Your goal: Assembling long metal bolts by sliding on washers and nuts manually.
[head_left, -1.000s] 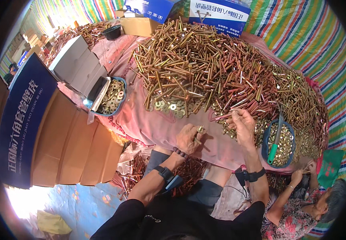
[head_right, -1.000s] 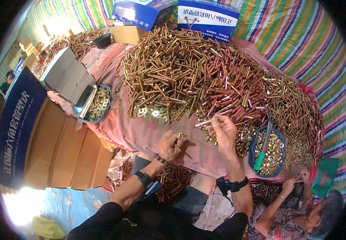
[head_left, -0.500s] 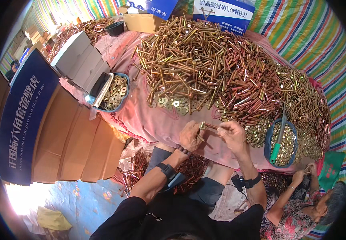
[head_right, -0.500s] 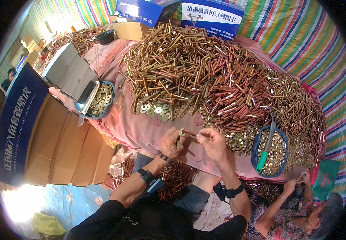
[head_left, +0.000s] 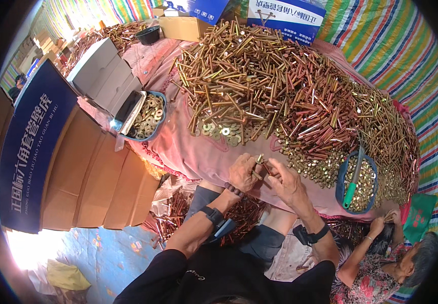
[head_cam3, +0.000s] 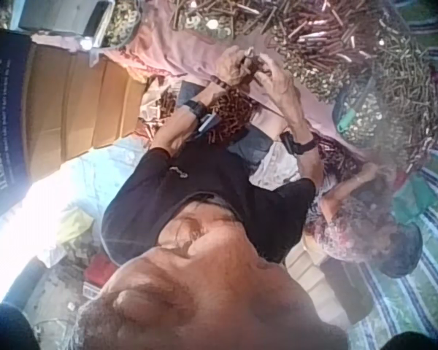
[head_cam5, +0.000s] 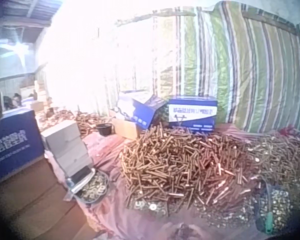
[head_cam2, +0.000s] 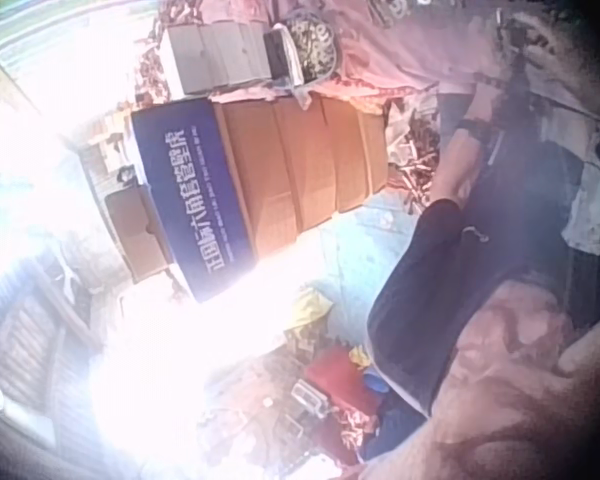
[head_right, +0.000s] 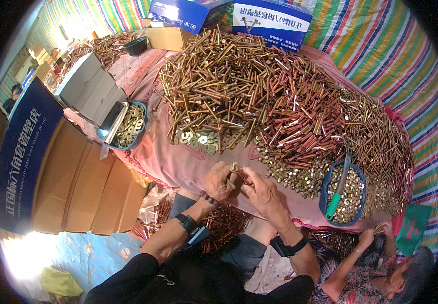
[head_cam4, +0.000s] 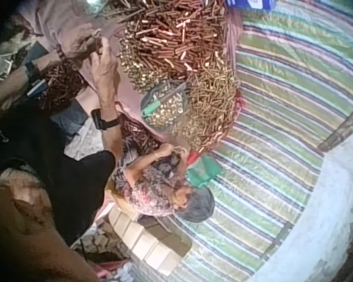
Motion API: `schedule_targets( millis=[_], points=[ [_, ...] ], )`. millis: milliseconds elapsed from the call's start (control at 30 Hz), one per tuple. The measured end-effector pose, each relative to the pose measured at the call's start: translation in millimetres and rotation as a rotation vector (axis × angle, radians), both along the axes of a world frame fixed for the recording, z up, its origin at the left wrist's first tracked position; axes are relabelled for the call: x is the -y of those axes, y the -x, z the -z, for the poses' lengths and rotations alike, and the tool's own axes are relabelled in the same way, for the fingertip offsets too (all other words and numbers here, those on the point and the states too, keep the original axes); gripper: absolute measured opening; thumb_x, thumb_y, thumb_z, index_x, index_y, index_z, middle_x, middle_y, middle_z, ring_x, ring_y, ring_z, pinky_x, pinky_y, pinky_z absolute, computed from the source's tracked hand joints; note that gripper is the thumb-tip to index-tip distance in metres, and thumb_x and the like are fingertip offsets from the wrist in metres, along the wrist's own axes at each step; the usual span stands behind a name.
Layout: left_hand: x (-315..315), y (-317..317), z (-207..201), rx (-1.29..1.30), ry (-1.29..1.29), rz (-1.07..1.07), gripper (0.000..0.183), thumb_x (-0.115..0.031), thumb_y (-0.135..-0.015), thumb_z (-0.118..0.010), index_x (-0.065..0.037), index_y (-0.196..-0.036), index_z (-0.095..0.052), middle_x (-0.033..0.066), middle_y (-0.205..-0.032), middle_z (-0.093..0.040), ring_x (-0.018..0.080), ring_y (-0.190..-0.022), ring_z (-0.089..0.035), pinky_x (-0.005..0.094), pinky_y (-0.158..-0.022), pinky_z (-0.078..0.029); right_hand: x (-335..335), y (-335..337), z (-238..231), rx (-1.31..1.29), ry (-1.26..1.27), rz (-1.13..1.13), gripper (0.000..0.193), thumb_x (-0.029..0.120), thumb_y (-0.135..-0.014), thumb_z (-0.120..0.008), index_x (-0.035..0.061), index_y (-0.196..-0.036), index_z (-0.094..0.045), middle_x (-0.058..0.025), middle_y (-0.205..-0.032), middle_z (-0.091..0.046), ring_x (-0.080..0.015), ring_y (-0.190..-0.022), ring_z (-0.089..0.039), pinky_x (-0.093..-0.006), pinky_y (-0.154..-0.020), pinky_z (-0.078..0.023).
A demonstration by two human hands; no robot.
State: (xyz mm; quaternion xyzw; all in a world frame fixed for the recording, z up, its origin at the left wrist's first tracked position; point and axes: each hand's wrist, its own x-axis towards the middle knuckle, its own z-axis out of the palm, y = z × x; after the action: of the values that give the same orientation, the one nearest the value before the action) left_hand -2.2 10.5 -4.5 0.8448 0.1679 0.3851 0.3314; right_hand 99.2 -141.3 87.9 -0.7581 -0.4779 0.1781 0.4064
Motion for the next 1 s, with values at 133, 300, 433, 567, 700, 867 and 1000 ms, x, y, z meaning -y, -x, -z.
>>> schedule_targets(
  millis=[133,300,433,567,700,867,1000],
  points=[
    [0.3,-0.2,-0.4,-0.018,0.026,0.005,0.019,-0.023,-0.092,-0.067,-0.014,-0.108,-0.07,0.0092,-0.085,-0.054,0.0321,-0.08,-0.058,0.044,-0.065,-0.048,-5.2,-4.2,6.4,0.139,0.007,0.025,0.06,0.002,-0.089,-0.072,0.0066,-0.145,-0.051,-0.0187,-0.104,-0.071,-0.0269,-0.086,-0.072,-0.0375,-0.074,-0.059],
    [1.2,-2.5,-1.7,0.018,0.014,-0.005,0.014,-0.019,-0.091,-0.068,-0.012,-0.102,-0.069,0.01,-0.083,-0.056,0.0328,-0.078,-0.058,0.045,-0.064,-0.048,-33.1,-10.2,4.2,-0.248,-0.381,0.281,0.073,-0.003,-0.091,-0.069,0.0031,-0.156,-0.035,-0.0131,-0.103,-0.064,-0.0138,-0.084,-0.068,-0.0263,-0.068,-0.057],
    [1.1,-1.2,-6.9,0.013,0.028,0.008,0.011,-0.02,-0.092,-0.068,-0.01,-0.096,-0.067,0.0104,-0.08,-0.052,0.0326,-0.075,-0.056,0.045,-0.063,-0.046,-58.2,0.4,-5.1,-0.232,-0.461,0.26,0.071,-0.001,-0.094,-0.068,0.0044,-0.156,-0.034,-0.0123,-0.103,-0.064,-0.0155,-0.083,-0.069,-0.0274,-0.069,-0.058],
    [1.7,-0.2,-5.7,-0.013,0.05,0.014,0.012,-0.021,-0.092,-0.068,-0.01,-0.095,-0.066,0.0104,-0.08,-0.051,0.0326,-0.075,-0.056,0.0446,-0.063,-0.046,-60.0,0.9,-5.5,-0.148,-0.358,0.211,0.066,0.002,-0.095,-0.069,0.0066,-0.154,-0.039,-0.0136,-0.104,-0.065,-0.0189,-0.088,-0.071,-0.0303,-0.073,-0.06],
    [2.1,-0.8,-3.1,0.018,0.058,0.006,0.012,-0.022,-0.092,-0.068,-0.011,-0.097,-0.067,0.0101,-0.08,-0.051,0.0325,-0.075,-0.056,0.0443,-0.063,-0.045,-58.9,5.9,-7.5,0.08,-0.376,0.165,0.062,0.002,-0.096,-0.068,0.0055,-0.152,-0.041,-0.0156,-0.109,-0.065,-0.0232,-0.088,-0.072,-0.0331,-0.073,-0.061],
    [1.9,1.7,-4.2,-0.051,0.042,-0.004,0.027,-0.031,-0.094,-0.068,-0.013,-0.113,-0.069,0.0098,-0.086,-0.056,0.0325,-0.08,-0.06,0.044,-0.066,-0.049,-57.0,9.0,0.8,0.155,-0.407,0.193,0.056,0.002,-0.096,-0.067,0.0036,-0.148,-0.045,-0.0196,-0.118,-0.063,-0.0261,-0.093,-0.072,-0.0357,-0.074,-0.062],
    [0.1,-1.4,5.9,0.126,0.17,0.0,0.039,-0.029,-0.092,-0.074,-0.009,-0.125,-0.066,0.0112,-0.094,-0.062,0.0313,-0.083,-0.063,0.0409,-0.069,-0.052,-53.6,8.0,3.6,0.203,-0.33,0.132,0.053,0.001,-0.095,-0.068,0.003,-0.145,-0.049,-0.0205,-0.114,-0.064,-0.0284,-0.091,-0.071,-0.0382,-0.072,-0.059]
  ],
)
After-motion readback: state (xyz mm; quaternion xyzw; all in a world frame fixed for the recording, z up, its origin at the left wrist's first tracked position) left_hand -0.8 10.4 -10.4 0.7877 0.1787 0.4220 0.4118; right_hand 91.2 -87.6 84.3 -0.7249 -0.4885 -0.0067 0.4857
